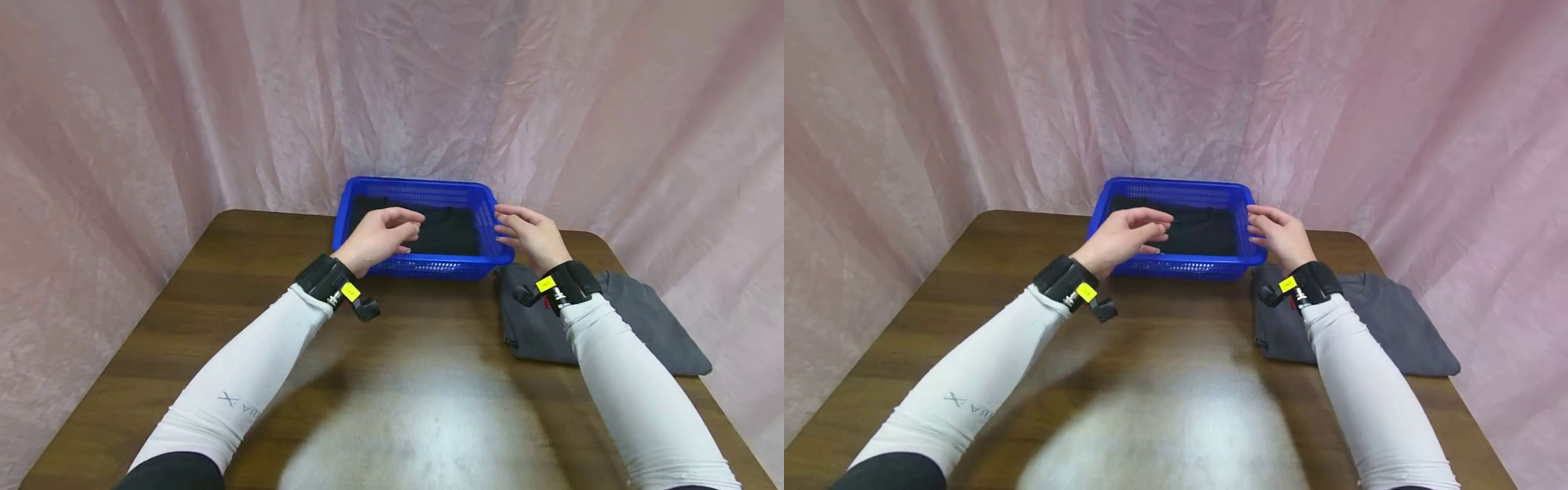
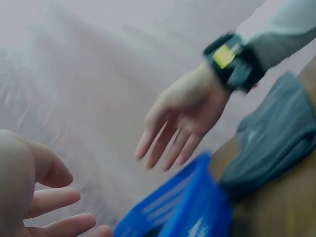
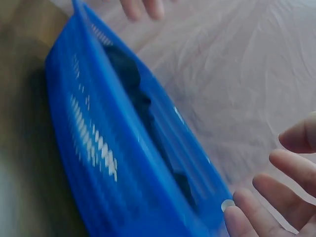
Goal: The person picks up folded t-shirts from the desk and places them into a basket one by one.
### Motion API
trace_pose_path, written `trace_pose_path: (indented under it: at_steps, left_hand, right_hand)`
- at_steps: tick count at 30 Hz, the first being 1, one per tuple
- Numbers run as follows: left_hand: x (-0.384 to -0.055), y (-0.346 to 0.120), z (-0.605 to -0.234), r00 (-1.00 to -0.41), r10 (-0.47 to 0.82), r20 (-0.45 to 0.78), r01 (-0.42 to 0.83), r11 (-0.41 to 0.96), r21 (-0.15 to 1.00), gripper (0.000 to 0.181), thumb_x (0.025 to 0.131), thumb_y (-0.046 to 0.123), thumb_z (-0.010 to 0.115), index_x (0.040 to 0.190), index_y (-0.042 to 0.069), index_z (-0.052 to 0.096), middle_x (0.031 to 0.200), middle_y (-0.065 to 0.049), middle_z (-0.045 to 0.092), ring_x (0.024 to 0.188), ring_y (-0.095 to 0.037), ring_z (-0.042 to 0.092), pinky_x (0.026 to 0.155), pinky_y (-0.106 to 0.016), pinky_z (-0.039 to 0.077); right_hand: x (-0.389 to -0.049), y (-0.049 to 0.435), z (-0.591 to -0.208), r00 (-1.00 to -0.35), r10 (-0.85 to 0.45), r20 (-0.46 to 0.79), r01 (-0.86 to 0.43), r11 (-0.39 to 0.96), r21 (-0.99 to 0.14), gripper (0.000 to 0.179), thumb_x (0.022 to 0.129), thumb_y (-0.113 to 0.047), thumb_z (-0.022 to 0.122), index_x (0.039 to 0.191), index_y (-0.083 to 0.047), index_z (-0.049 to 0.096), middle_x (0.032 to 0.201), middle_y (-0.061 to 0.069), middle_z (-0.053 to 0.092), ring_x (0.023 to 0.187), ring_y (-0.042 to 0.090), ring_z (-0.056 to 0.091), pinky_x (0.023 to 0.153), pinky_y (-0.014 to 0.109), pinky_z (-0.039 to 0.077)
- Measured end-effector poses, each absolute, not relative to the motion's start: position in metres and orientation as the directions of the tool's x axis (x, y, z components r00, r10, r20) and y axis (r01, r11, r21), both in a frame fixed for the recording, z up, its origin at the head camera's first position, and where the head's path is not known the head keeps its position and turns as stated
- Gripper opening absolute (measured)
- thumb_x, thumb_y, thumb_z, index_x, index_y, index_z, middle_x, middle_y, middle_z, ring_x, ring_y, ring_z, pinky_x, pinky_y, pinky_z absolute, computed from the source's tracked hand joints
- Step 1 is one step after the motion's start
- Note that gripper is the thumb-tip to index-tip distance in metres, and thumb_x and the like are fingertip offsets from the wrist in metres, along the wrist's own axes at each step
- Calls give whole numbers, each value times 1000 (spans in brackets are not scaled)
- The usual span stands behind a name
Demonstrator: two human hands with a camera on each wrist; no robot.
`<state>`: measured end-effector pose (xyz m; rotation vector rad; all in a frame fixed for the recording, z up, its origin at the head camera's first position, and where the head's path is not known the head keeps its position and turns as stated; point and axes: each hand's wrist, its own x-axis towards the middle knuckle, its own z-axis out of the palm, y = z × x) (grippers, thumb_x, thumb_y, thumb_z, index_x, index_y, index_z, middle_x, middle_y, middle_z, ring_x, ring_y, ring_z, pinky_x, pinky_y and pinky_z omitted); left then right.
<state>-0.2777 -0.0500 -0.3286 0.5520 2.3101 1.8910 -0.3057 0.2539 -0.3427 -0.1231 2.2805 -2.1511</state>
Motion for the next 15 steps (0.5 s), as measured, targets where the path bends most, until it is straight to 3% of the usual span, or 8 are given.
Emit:
trace_pose_path:
  at_steps: [4,8,11,15]
  left_hand:
    - [-256,-25,-334,-885,429,178,271,165,948,23,98,11,60,119,8,68,107,-3,68,94,-20,64,75,-34,58]
    - [-238,1,-345,-817,527,232,415,259,872,22,97,12,62,117,10,70,107,3,68,86,-7,63,74,-24,54]
    - [-229,19,-355,-763,600,241,507,325,798,24,96,12,61,118,10,69,110,5,67,89,2,60,79,-18,51]
    - [-224,40,-371,-718,660,219,575,386,721,26,97,15,60,121,9,67,105,6,63,91,0,55,81,-16,48]
  right_hand:
    - [-297,281,-349,-998,-19,59,-61,120,-991,42,99,-24,65,135,-3,58,124,6,62,110,29,57,89,32,54]
    - [-288,314,-361,-998,38,45,-33,277,-960,44,100,-34,62,137,-9,58,126,4,59,108,20,59,84,25,55]
    - [-282,339,-372,-998,54,31,-7,405,-914,47,102,-41,57,140,-14,55,130,5,55,111,17,56,86,24,53]
    - [-273,368,-385,-997,70,29,12,526,-851,52,103,-44,52,143,-12,51,131,6,55,110,15,56,82,19,53]
